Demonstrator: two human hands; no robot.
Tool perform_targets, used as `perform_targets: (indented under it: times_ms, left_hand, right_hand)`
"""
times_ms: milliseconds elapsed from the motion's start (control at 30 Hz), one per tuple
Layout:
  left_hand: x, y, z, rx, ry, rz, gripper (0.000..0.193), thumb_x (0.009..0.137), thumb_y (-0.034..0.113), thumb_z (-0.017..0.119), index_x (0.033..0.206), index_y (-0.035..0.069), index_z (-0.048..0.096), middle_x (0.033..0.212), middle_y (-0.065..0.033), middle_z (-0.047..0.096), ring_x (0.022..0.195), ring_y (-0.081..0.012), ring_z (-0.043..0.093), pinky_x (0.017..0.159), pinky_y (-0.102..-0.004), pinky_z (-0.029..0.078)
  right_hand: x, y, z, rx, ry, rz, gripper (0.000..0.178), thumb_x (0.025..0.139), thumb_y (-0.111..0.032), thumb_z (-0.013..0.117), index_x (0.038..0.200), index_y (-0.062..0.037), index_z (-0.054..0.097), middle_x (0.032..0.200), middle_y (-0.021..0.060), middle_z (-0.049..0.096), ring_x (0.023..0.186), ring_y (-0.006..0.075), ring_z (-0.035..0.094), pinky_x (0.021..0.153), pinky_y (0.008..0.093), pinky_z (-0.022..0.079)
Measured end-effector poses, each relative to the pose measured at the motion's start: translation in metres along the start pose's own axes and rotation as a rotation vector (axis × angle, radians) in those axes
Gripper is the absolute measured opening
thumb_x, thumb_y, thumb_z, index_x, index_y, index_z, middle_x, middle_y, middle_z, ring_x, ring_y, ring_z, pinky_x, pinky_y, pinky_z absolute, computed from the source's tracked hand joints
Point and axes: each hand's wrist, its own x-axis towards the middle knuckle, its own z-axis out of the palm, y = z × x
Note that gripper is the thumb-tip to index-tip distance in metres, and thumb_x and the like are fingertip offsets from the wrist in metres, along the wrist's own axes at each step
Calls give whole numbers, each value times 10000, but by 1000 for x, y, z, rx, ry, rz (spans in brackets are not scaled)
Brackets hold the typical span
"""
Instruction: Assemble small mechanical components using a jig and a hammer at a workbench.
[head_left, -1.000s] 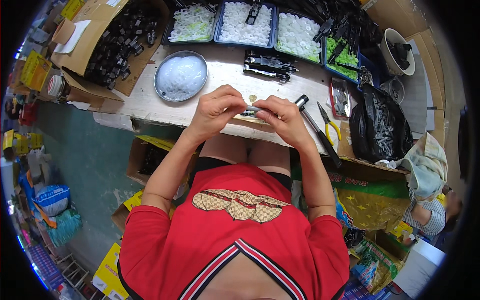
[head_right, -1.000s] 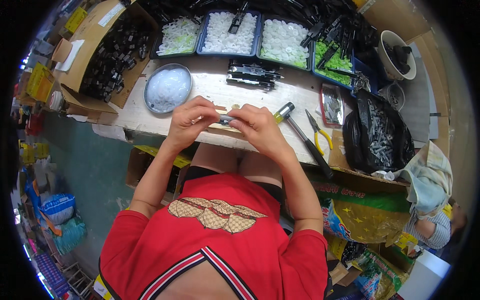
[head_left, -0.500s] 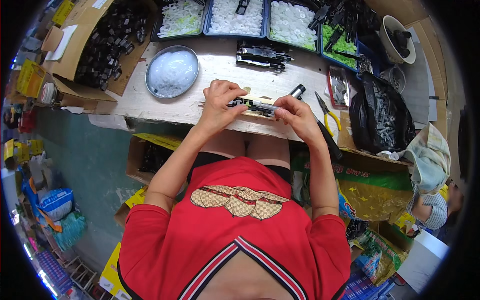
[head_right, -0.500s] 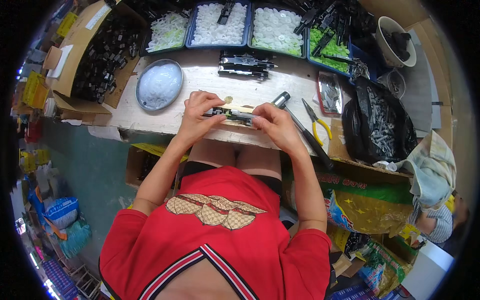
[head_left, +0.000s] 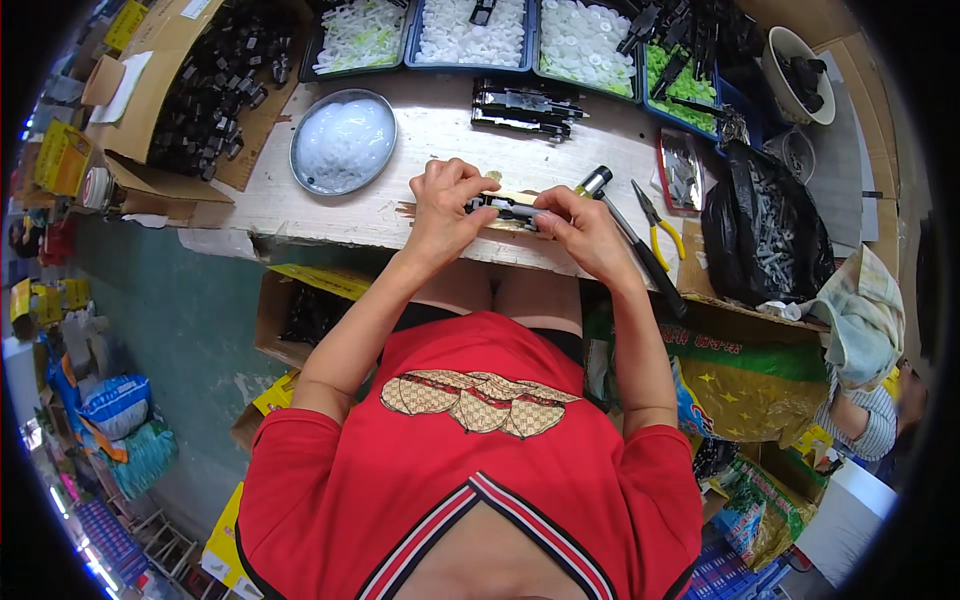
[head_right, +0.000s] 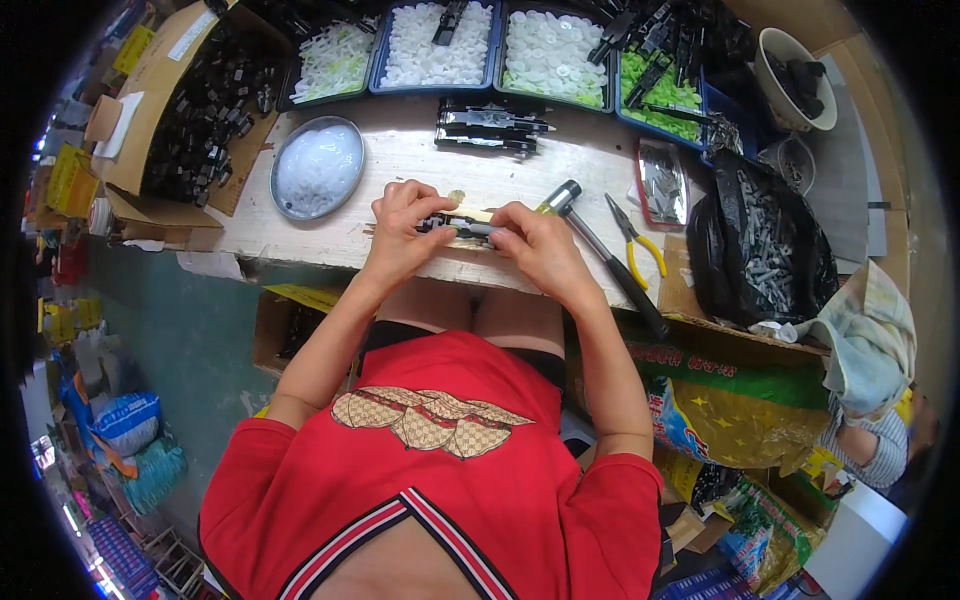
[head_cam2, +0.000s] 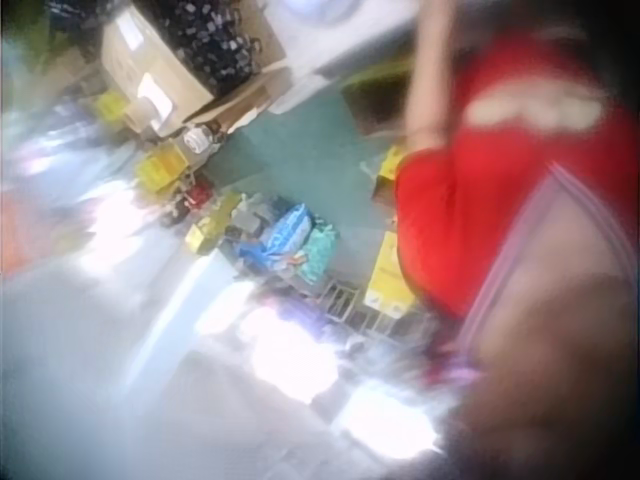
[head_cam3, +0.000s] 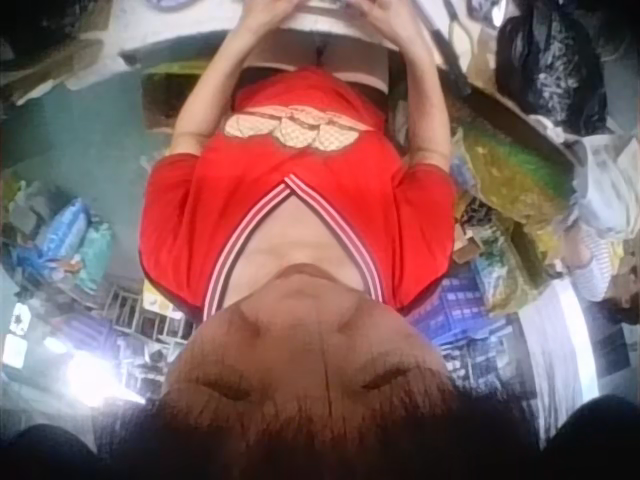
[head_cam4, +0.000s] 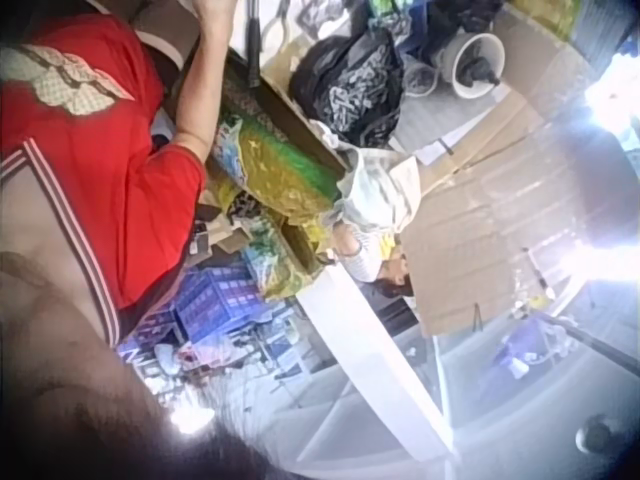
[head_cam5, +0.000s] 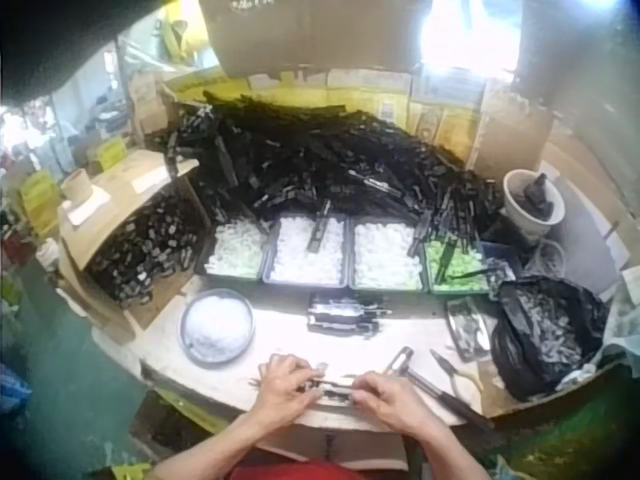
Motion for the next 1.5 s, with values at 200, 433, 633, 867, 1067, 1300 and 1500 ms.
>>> perform_targets:
  times_ms: [200, 433, 633, 867, 1067, 1300, 1500]
  left_hand:
    - [-1, 1, 0, -14, 6, -14, 290, 605, 136, 708, 890, 121, 657, 862, -2, 535, 899, -186, 452, 809, -331, 282]
    - [-2, 2, -1, -38, 0, -32, 167, 625, 133, 688, 788, 114, 657, 848, 8, 536, 896, -182, 434, 802, -337, 262]
    - [-1, 0, 2, -43, 40, 17, 82, 612, 128, 690, 676, 130, 639, 817, 39, 545, 878, -170, 439, 794, -331, 258]
    - [0, -1, 1, -56, 10, 2, 62, 604, 113, 689, 634, 125, 636, 819, 52, 551, 873, -163, 440, 793, -330, 252]
    - [-1, -2, 1, -55, -4, -1, 63, 601, 107, 689, 633, 118, 636, 818, 50, 550, 873, -163, 441, 793, -331, 251]
    - [2, 0, 2, -48, 6, 6, 61, 602, 105, 683, 636, 115, 633, 815, 42, 549, 870, -172, 451, 785, -333, 262]
    - [4, 2, -1, 3, 3, 34, 66, 602, 111, 679, 635, 107, 622, 801, 18, 541, 854, -187, 453, 755, -340, 279]
  right_hand:
    - [2, 1, 3, -38, 31, -26, 132, 831, -70, 576, 947, -8, 571, 737, 37, 612, 658, 81, 550, 620, 242, 446]
    - [4, 4, 4, -55, 52, 46, 125, 831, -94, 583, 926, -14, 566, 651, 20, 579, 616, 78, 527, 575, 235, 421]
    - [6, 2, 1, 43, 76, 193, 124, 801, -107, 608, 846, -22, 529, 607, 15, 559, 553, 63, 485, 516, 223, 380]
    - [12, 9, 2, 151, 76, 261, 203, 729, -183, 638, 770, -11, 538, 602, 60, 589, 544, 121, 545, 517, 252, 412]
    - [11, 10, 0, 77, 54, 285, 208, 721, -199, 643, 746, -16, 546, 613, 66, 600, 560, 122, 551, 517, 254, 415]
    - [10, 5, -3, 31, 60, 289, 223, 722, -211, 646, 743, -19, 536, 632, 80, 609, 581, 151, 571, 546, 275, 433]
    - [13, 20, 1, -45, 69, 198, 179, 758, -166, 634, 782, -31, 518, 636, 63, 609, 582, 105, 547, 524, 250, 420]
